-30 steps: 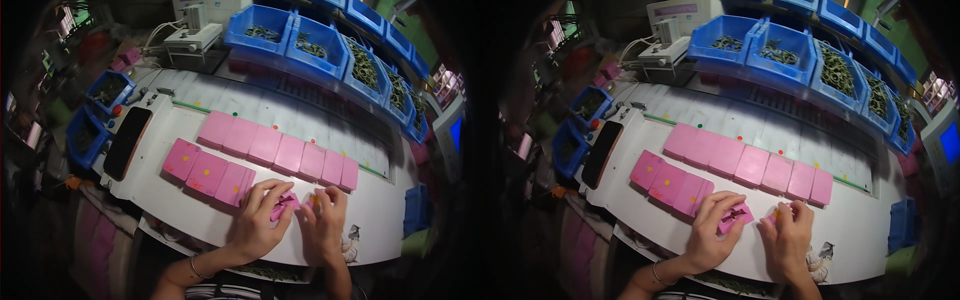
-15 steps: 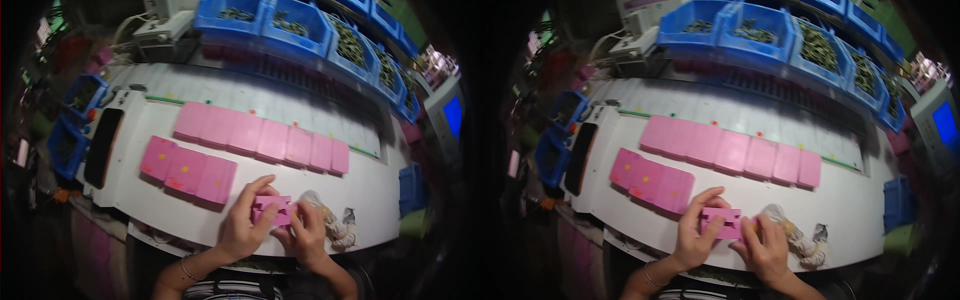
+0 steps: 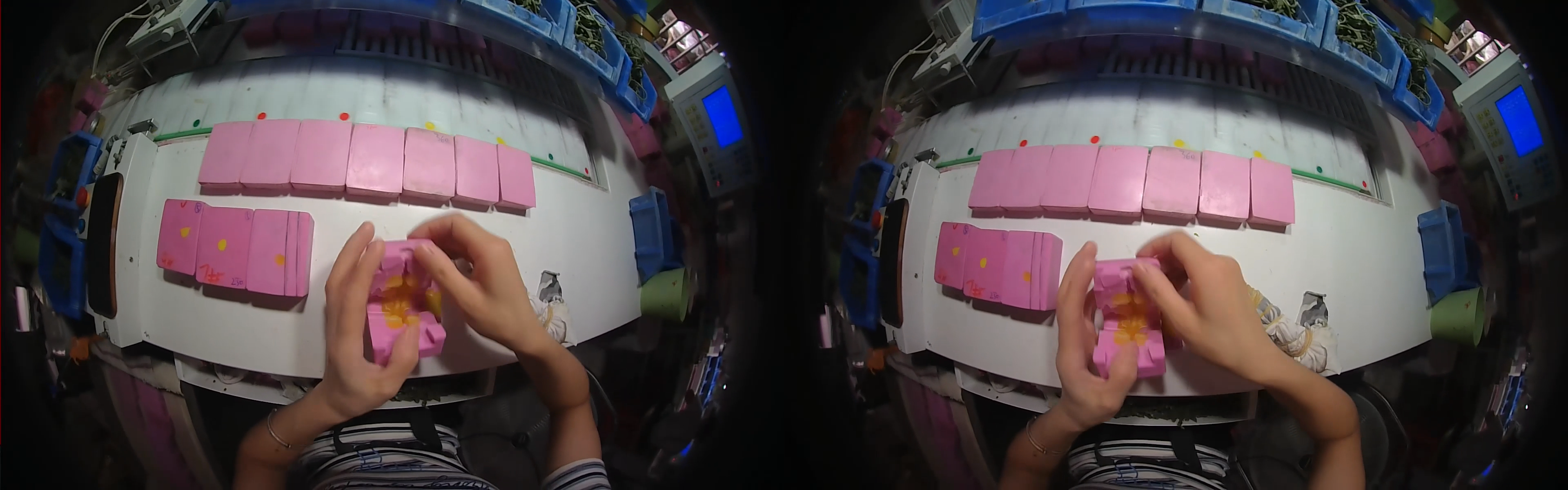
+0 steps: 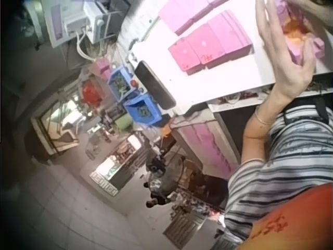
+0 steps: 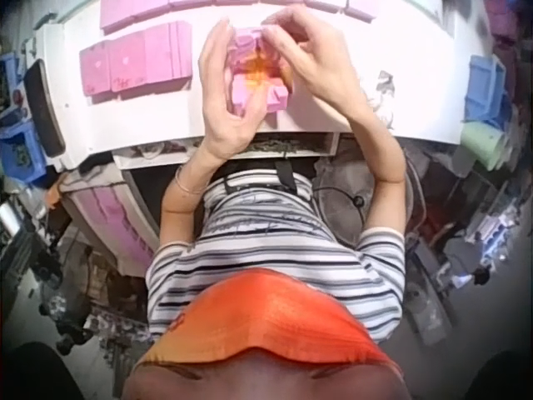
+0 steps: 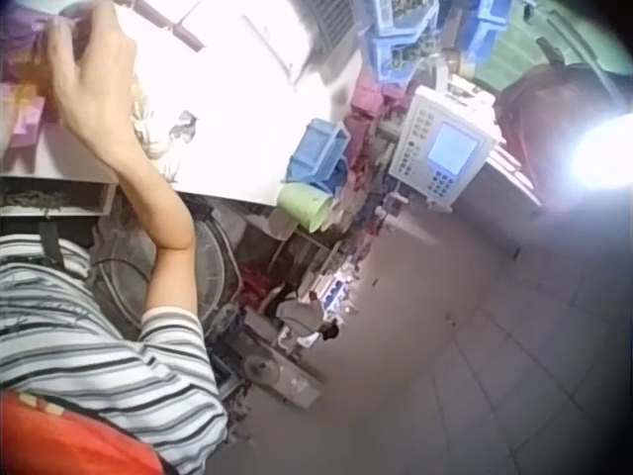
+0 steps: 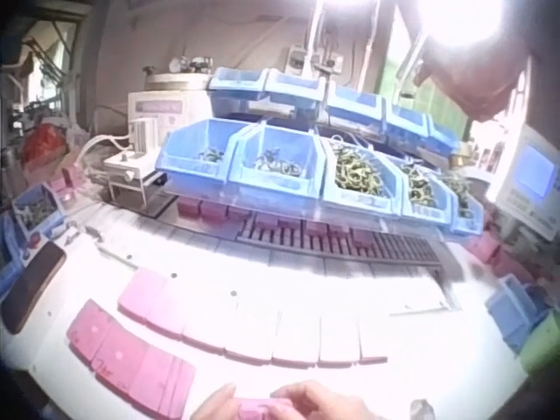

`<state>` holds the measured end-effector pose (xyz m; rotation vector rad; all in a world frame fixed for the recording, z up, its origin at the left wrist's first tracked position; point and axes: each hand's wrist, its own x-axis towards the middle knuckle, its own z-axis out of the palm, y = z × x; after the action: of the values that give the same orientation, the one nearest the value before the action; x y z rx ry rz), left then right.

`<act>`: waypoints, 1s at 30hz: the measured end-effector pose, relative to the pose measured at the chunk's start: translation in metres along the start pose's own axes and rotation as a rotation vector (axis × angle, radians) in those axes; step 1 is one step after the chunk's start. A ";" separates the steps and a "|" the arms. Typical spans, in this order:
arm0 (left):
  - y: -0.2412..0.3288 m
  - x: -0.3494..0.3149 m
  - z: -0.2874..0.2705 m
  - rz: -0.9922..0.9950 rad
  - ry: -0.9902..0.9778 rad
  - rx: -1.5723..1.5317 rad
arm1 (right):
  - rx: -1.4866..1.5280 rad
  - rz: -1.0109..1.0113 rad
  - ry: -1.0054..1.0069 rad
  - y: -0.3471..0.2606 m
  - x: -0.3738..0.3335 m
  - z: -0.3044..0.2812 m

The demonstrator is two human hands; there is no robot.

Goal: The person places metal ring and pin components into a pink mold, uses a white cloth pad to apply pressure, and organizes finished pink blocks on the workbench.

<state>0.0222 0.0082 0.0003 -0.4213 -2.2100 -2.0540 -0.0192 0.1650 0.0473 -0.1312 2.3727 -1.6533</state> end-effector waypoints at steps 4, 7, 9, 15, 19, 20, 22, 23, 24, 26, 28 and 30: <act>0.004 -0.012 -0.007 0.222 -0.142 0.346 | 0.040 0.006 0.001 0.007 0.020 0.005; 0.009 -0.001 -0.009 0.126 -0.243 0.297 | 0.029 -0.102 0.056 0.010 0.014 0.007; 0.009 0.001 -0.017 0.078 -0.276 0.249 | -0.013 -0.065 0.043 -0.001 0.001 0.000; 0.010 0.009 -0.024 0.019 -0.371 0.358 | -0.858 -0.158 0.009 0.030 -0.062 -0.040; 0.016 0.023 -0.031 -0.053 -0.454 0.353 | -0.678 -0.164 -0.034 0.004 -0.064 -0.035; 0.014 0.025 -0.031 -0.028 -0.438 0.354 | -0.688 -0.263 0.064 -0.003 -0.061 -0.027; 0.013 0.027 -0.033 -0.005 -0.422 0.356 | -0.814 -0.549 0.240 -0.019 -0.051 -0.017; 0.013 0.027 -0.034 -0.016 -0.423 0.357 | -0.937 -0.636 0.189 -0.017 -0.047 -0.016; 0.014 0.028 -0.037 -0.029 -0.420 0.362 | -1.056 -0.730 0.136 -0.013 -0.041 -0.014; 0.014 0.031 -0.032 -0.026 -0.443 0.323 | -1.290 -0.791 -0.057 0.005 -0.031 -0.017; 0.013 0.030 -0.036 -0.064 -0.472 0.343 | -1.305 -0.771 -0.140 -0.006 -0.027 -0.019; 0.012 0.028 -0.036 -0.058 -0.463 0.344 | -1.333 -0.825 -0.050 -0.018 -0.028 -0.019</act>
<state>-0.0058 -0.0233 0.0224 -0.8736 -2.7968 -1.6713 0.0022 0.1823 0.0750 -1.4460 3.0816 0.1459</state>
